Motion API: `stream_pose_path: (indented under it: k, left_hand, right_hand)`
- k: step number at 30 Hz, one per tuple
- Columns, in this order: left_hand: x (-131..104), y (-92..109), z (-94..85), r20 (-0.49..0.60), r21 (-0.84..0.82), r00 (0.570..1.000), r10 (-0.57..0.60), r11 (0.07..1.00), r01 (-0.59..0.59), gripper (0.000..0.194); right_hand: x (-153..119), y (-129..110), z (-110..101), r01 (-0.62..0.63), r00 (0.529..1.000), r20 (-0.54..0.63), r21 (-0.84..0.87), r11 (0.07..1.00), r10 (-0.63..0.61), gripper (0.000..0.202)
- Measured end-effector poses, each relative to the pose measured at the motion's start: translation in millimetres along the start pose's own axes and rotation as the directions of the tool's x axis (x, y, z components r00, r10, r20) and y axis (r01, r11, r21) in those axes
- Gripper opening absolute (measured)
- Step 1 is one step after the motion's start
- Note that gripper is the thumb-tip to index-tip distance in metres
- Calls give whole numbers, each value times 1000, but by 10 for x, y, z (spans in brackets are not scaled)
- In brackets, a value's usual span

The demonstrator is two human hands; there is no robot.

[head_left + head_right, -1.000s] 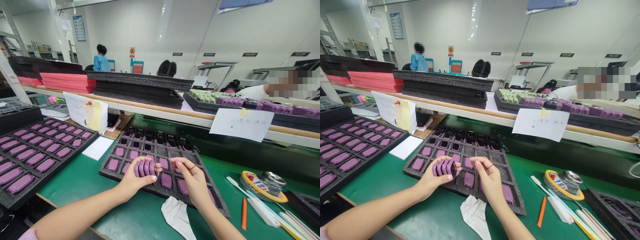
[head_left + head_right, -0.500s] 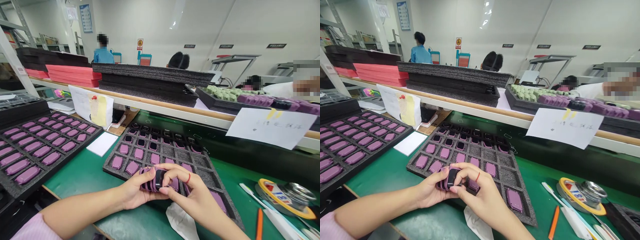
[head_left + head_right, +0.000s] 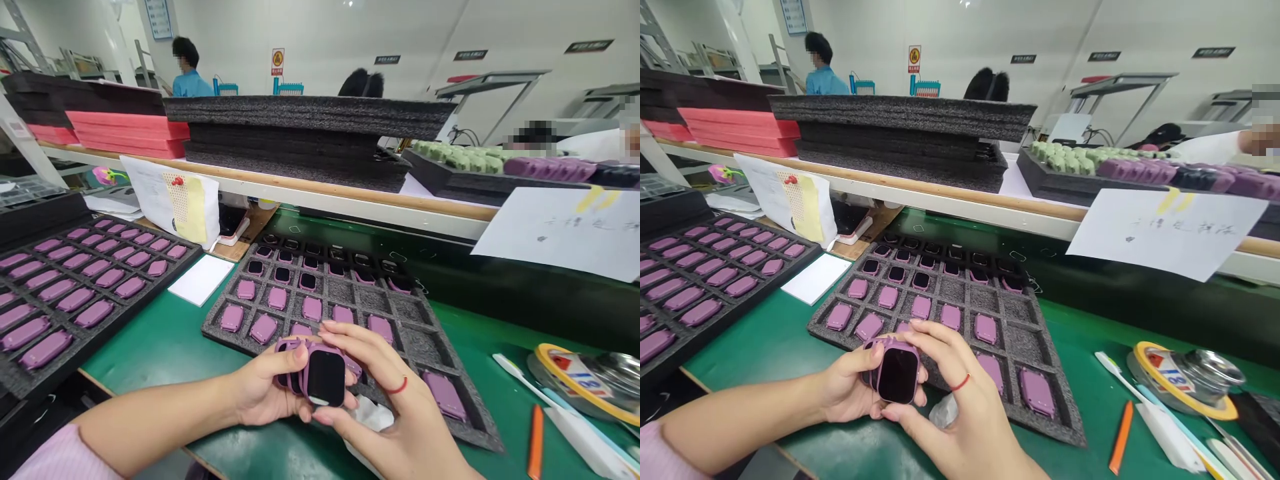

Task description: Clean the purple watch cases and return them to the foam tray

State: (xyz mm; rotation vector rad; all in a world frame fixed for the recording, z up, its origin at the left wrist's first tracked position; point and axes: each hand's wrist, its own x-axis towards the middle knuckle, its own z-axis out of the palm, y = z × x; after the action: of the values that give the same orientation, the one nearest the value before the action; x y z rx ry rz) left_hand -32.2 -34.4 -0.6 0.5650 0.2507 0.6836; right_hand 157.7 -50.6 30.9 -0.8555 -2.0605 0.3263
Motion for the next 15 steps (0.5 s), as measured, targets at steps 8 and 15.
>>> stream_pose_path:
  k: [8, 15]
  left_hand:
    - [15, 12, -5, -16, -37, 996, -89, 995, 88, 55]
    - [37, -27, 1, -40, -33, 998, -38, 999, 37, 48]
  right_hand:
    - [11, 38, 13, 14, 998, 54, -2, 1000, -14, 56]
    - [8, -14, -10, -28, 992, 120, 36, 999, 24, 69]
